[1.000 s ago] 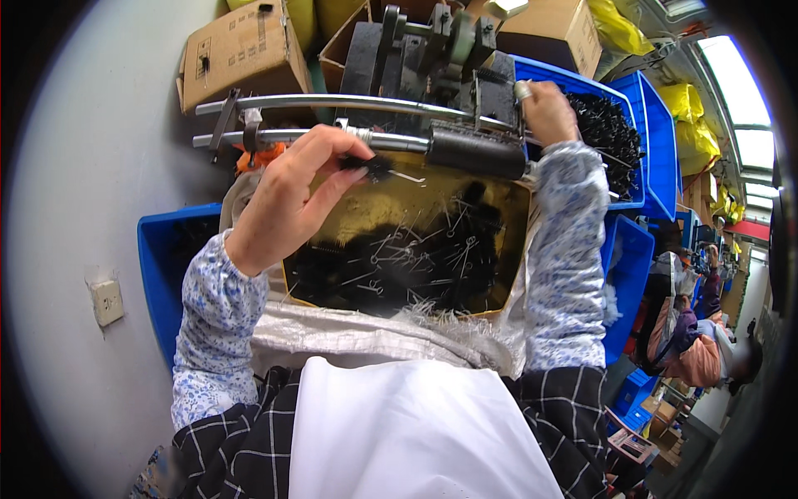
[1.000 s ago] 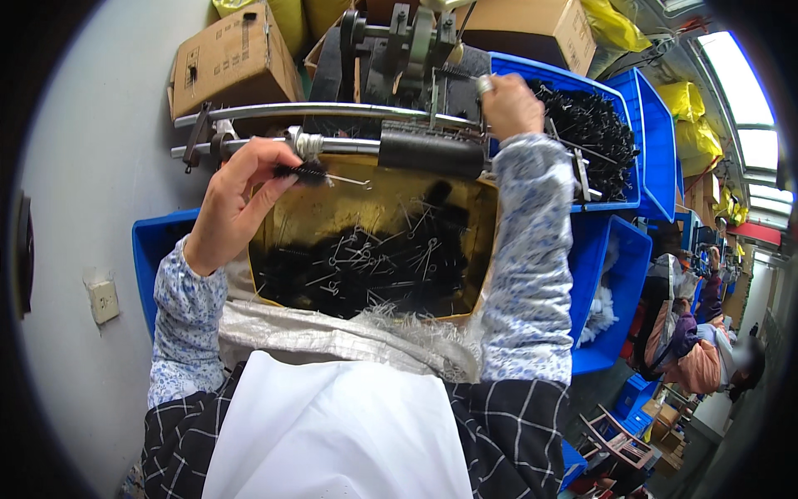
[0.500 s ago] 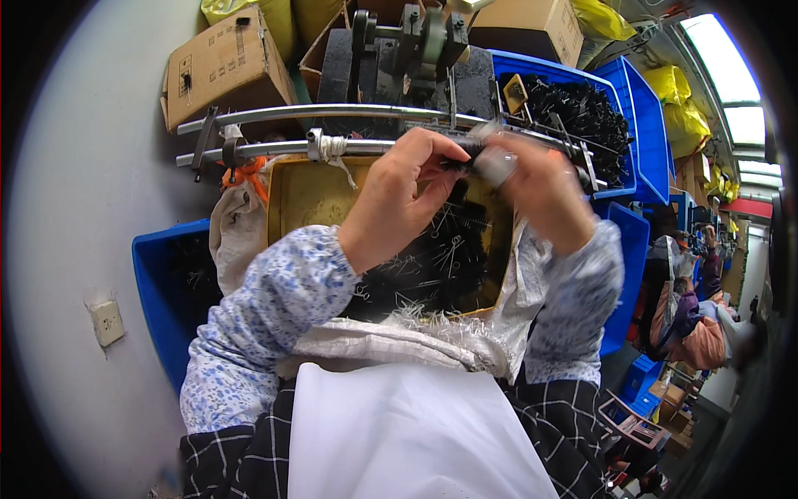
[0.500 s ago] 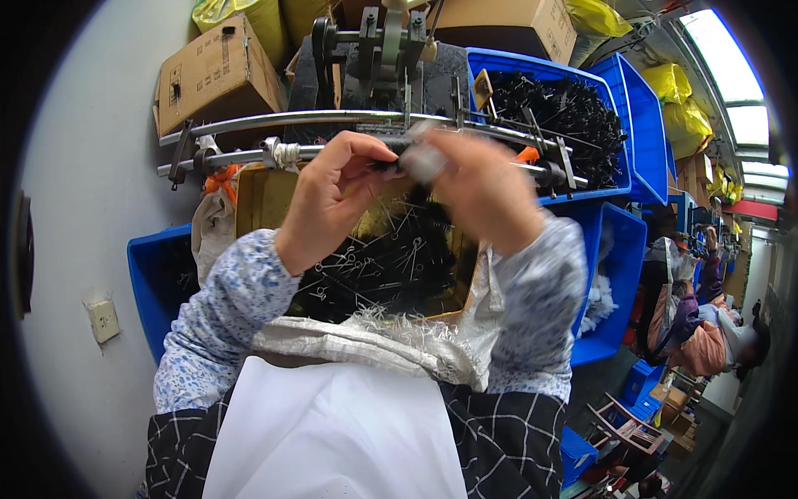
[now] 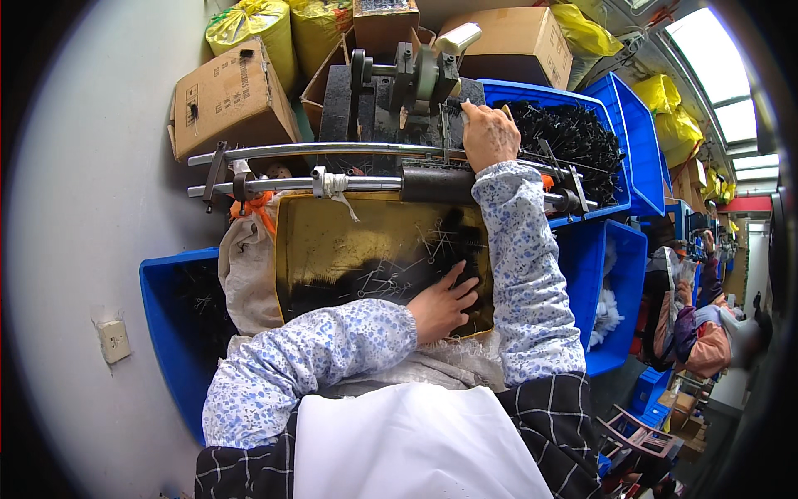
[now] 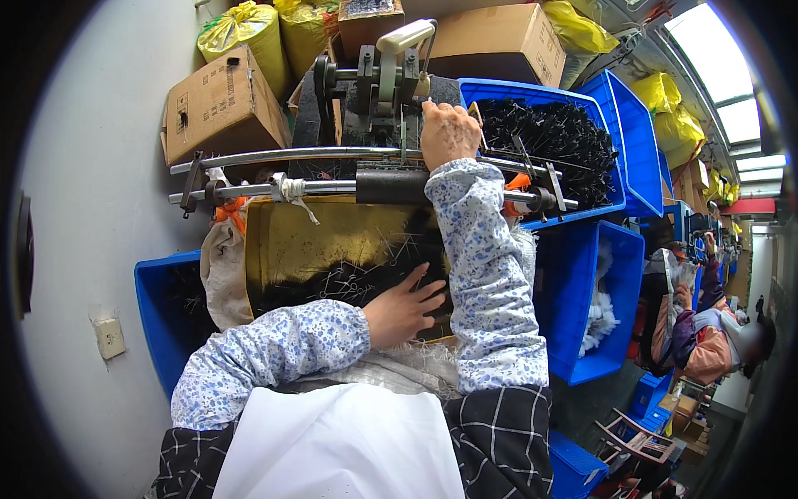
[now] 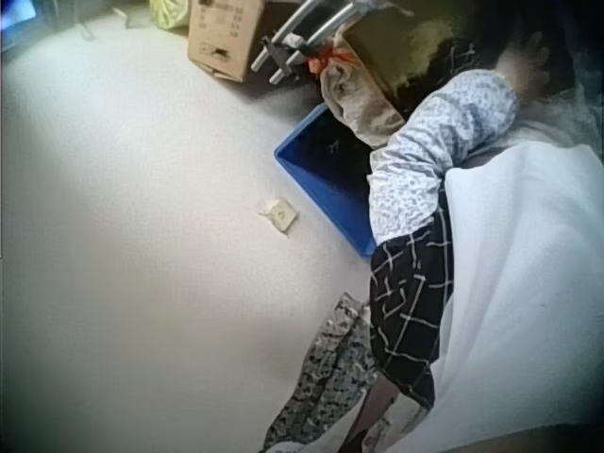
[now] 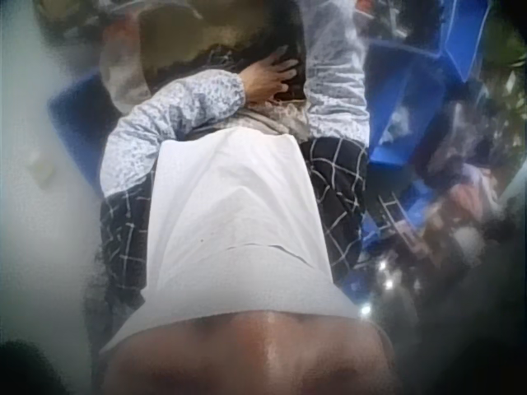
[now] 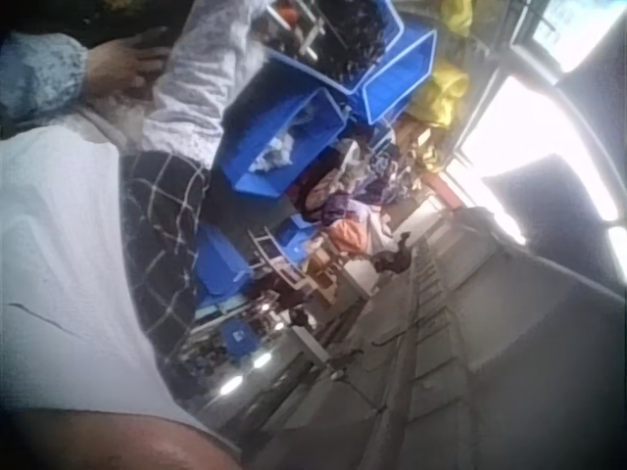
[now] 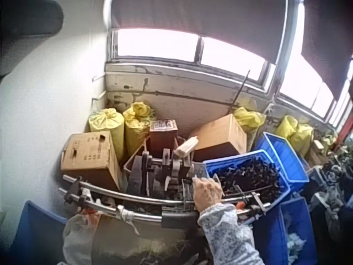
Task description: The person assembles small metal wire components and plastic parts using a manual benchtop machine.
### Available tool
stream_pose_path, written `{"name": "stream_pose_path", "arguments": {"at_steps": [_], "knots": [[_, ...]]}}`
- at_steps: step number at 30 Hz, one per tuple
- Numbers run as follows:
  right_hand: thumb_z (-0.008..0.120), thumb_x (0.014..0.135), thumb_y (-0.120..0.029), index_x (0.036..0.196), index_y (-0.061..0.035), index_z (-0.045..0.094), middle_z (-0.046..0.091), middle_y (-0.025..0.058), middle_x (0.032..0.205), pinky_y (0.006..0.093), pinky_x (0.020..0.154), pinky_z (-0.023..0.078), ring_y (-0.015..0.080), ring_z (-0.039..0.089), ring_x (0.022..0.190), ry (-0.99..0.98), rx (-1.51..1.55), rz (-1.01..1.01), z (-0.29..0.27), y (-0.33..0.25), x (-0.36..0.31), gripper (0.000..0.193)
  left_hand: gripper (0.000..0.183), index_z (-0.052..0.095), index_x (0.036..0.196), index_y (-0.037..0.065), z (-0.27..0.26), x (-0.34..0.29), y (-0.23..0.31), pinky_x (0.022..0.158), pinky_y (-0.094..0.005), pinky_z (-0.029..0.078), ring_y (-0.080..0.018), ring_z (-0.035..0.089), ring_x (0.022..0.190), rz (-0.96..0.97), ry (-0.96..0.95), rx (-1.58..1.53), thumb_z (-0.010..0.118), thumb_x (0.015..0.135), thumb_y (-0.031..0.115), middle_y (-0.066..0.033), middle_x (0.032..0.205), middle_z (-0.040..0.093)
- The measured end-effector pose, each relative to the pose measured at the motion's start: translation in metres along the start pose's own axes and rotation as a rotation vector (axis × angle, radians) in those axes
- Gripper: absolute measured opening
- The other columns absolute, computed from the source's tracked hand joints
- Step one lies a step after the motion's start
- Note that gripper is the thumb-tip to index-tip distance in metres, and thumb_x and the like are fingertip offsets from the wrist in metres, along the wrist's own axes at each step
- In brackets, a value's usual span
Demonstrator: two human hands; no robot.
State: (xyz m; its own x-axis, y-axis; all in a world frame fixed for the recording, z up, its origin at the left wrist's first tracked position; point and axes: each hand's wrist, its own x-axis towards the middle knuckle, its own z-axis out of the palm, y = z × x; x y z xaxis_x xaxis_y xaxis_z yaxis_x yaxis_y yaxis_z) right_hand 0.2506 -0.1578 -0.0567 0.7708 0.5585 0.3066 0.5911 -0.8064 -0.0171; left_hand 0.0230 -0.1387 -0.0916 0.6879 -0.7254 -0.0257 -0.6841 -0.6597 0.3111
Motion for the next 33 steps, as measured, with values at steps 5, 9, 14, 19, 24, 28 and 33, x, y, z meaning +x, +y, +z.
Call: {"name": "stream_pose_path", "arguments": {"at_steps": [5, 9, 14, 19, 24, 28, 33], "knots": [[0.052, 0.082, -0.016, 0.101, -0.0113, 0.063, 0.064, 0.0068, 0.093, 0.0365, 0.078, 0.046, 0.0255, 0.059, 0.086, 0.003, 0.163, 0.006, 0.002, 0.001, 0.000, 0.023, 0.022, 0.063, 0.091, 0.015, -0.009, -0.020, -0.017, 0.106, -0.0597, 0.008, -0.0214, 0.031, 0.126, -0.056, -0.059, 0.036, 0.059, 0.070, 0.019, -0.0062, 0.122, 0.047], [0.055, 0.078, -0.012, 0.103, -0.0147, 0.064, 0.065, 0.0044, 0.095, 0.0347, 0.082, 0.040, 0.0240, 0.053, 0.084, 0.000, 0.139, -0.025, 0.009, 0.012, 0.005, 0.027, 0.024, 0.063, 0.095, 0.019, -0.017, -0.052, -0.027, 0.106, -0.0591, 0.008, -0.0199, 0.034, 0.124, -0.115, -0.022, 0.064, 0.058, 0.071, 0.017, -0.0024, 0.120, 0.050], [0.056, 0.078, -0.014, 0.103, -0.0170, 0.064, 0.063, 0.0007, 0.100, 0.0338, 0.081, 0.033, 0.0185, 0.047, 0.094, -0.074, 0.068, -0.075, 0.012, 0.013, 0.011, 0.026, 0.029, 0.061, 0.096, 0.022, -0.038, -0.080, -0.041, 0.105, -0.0596, 0.006, -0.0180, 0.034, 0.124, -0.162, -0.050, 0.057, 0.064, 0.068, 0.020, -0.0027, 0.121, 0.050], [0.058, 0.078, -0.027, 0.115, -0.0100, 0.054, 0.056, 0.0066, 0.105, 0.0410, 0.080, 0.035, 0.0242, 0.048, 0.096, -0.040, -0.062, 0.121, -0.004, 0.014, -0.011, 0.040, 0.032, 0.056, 0.099, 0.022, -0.050, -0.092, -0.053, 0.103, -0.0592, 0.008, -0.0188, 0.035, 0.123, -0.180, -0.013, 0.040, 0.067, 0.069, 0.023, -0.0047, 0.123, 0.046], [0.058, 0.078, -0.023, 0.109, -0.0066, 0.056, 0.058, 0.0088, 0.107, 0.0424, 0.082, 0.036, 0.0256, 0.050, 0.101, -0.066, 0.083, 0.153, 0.002, 0.013, -0.012, 0.036, 0.023, 0.056, 0.097, 0.018, -0.050, -0.093, -0.037, 0.093, -0.0468, 0.027, -0.0198, 0.045, 0.108, -0.136, 0.193, 0.292, 0.061, 0.074, 0.018, -0.0068, 0.108, 0.051], [0.055, 0.080, -0.022, 0.110, -0.0044, 0.056, 0.060, 0.0109, 0.102, 0.0442, 0.080, 0.041, 0.0275, 0.055, 0.099, -0.023, 0.102, 0.130, 0.007, -0.015, -0.009, 0.035, 0.021, 0.056, 0.096, 0.011, -0.069, -0.091, -0.030, 0.076, -0.0317, 0.036, -0.0167, 0.052, 0.080, -0.316, -0.008, 0.237, 0.057, 0.076, 0.012, -0.0059, 0.084, 0.053], [0.053, 0.082, -0.023, 0.105, -0.0051, 0.057, 0.061, 0.0087, 0.101, 0.0432, 0.080, 0.039, 0.0258, 0.054, 0.100, -0.086, 0.084, 0.109, 0.003, -0.048, -0.003, 0.030, 0.020, 0.057, 0.094, 0.010, -0.075, -0.091, -0.033, 0.067, -0.0286, 0.039, -0.0174, 0.054, 0.070, -0.380, -0.012, 0.102, 0.058, 0.074, 0.010, -0.0066, 0.078, 0.053]]}}
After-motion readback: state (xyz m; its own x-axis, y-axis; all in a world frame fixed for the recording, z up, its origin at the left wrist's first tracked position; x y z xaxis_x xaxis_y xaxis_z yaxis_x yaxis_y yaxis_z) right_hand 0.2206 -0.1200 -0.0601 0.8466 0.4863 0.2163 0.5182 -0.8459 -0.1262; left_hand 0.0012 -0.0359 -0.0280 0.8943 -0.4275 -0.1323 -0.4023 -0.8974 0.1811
